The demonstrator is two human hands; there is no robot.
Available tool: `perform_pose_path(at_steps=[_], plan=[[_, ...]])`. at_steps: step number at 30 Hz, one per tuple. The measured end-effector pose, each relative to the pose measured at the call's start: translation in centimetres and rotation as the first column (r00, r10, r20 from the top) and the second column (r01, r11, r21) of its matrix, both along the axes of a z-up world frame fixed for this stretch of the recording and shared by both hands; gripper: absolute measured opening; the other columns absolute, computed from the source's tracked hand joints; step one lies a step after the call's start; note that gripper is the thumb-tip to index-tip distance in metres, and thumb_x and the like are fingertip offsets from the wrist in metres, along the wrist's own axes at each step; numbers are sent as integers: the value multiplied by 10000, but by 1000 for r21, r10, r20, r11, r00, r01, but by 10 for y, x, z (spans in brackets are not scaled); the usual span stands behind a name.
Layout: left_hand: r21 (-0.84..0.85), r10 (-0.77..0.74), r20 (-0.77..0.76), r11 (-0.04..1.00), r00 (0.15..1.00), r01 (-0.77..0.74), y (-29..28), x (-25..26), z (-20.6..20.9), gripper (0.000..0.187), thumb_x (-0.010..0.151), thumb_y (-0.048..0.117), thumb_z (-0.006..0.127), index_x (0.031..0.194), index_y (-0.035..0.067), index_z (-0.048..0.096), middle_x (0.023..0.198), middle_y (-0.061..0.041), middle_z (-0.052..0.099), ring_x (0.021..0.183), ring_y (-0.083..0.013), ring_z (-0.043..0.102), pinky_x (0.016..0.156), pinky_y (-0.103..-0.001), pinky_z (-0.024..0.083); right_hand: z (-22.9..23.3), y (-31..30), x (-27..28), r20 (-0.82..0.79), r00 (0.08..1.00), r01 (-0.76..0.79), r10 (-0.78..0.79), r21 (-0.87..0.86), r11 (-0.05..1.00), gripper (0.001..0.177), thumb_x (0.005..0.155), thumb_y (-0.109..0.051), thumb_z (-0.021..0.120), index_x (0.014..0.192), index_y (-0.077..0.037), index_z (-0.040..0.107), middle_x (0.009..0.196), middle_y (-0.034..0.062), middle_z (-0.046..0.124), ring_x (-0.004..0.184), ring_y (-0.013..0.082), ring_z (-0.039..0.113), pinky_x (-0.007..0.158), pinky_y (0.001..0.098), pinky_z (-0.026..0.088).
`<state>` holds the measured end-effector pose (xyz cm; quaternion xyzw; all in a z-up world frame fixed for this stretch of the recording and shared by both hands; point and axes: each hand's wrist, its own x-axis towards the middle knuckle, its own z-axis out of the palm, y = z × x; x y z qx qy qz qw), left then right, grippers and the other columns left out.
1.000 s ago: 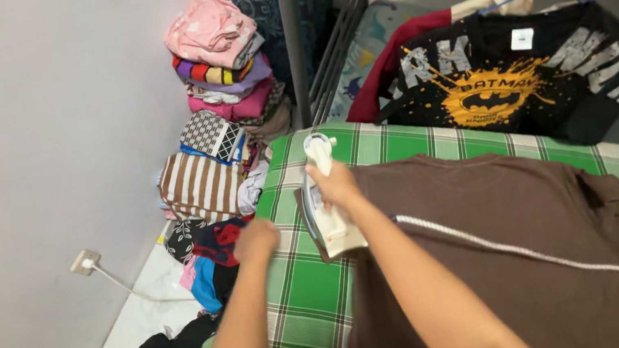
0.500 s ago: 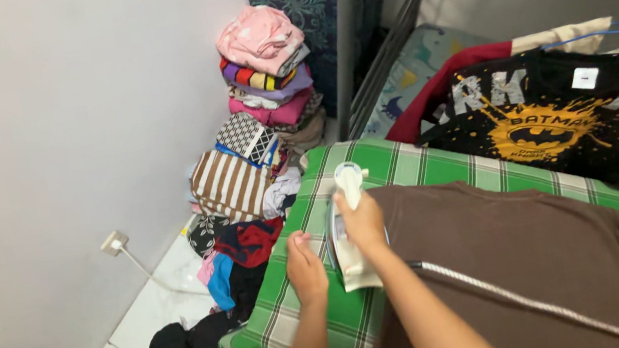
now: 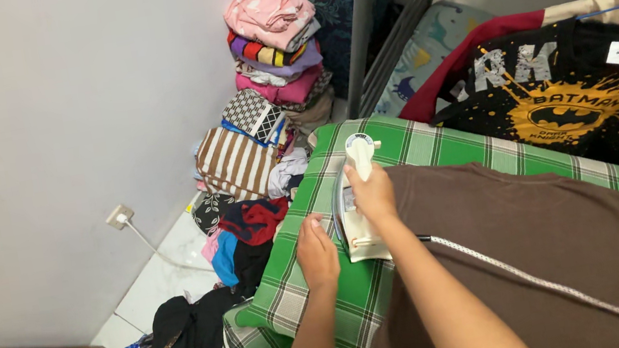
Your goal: The person irons a brown t-shirt on a green plaid ironing board, smoothing the fabric with both hands and using a white iron. After ironing, the person places the t-shirt on a blue hanger and hangs it on a metal rack.
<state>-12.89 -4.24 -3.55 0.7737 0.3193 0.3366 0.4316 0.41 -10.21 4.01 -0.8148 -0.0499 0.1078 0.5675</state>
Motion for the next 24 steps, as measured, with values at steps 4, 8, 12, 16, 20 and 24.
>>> perform_pose_path(at_steps=[4, 8, 12, 16, 20, 24], plan=[[-8, -20, -27, 1000, 999, 20, 0, 0, 2, 345, 1062, 206, 361, 1077, 22, 652, 1062, -210, 688, 1014, -408, 653, 910, -476, 501, 1, -1, -3, -41, 999, 8, -5, 58, 998, 305, 927, -304, 709, 968, -13, 628, 616, 61, 620, 424, 169, 583, 371, 356, 451], [56, -34, -79, 998, 996, 39, 3, 3, -2, 348, 1058, 225, 371, 1062, 30, 660, 1070, -196, 680, 1038, -404, 629, 920, -489, 489, -6, -6, 4, -185, 974, -62, 130, 334, 940, 294, 963, -312, 689, 992, -42, 578, 622, 20, 551, 415, 120, 502, 365, 317, 401], [209, -132, -235, 961, 963, 183, 32, 28, -24, 358, 1075, 238, 368, 1099, 33, 660, 1135, -194, 657, 1092, -403, 596, 962, -504, 476, -15, -14, 13, -256, 930, -123, 266, 465, 877, 320, 997, -330, 657, 1007, -62, 482, 648, 5, 519, 415, 102, 462, 364, 299, 374], [117, -149, -218, 977, 965, 178, 51, 47, -43, 415, 1095, 281, 325, 1142, 74, 682, 1189, -170, 698, 1109, -404, 641, 970, -503, 486, -21, 4, 28, -25, 993, -112, 115, 100, 989, 357, 978, -353, 647, 1013, -15, 538, 641, 53, 577, 398, 150, 525, 356, 340, 419], [-80, -54, -162, 996, 985, 42, 46, 48, -25, 448, 1095, 328, 287, 1210, 112, 662, 1189, -143, 742, 1109, -392, 678, 972, -498, 489, -15, 21, 71, 68, 988, -130, 140, -136, 982, 412, 963, -379, 661, 1053, 14, 577, 660, 90, 652, 393, 176, 591, 382, 334, 468], [22, 20, 7, 1000, 1000, -21, 25, 62, 19, 384, 1069, 268, 374, 1343, 69, 554, 1277, -215, 639, 1147, -443, 611, 967, -506, 474, 1, -6, 109, -13, 892, -437, 452, -281, 854, 361, 942, -344, 667, 1057, -7, 605, 643, 75, 646, 390, 174, 558, 361, 347, 444]])
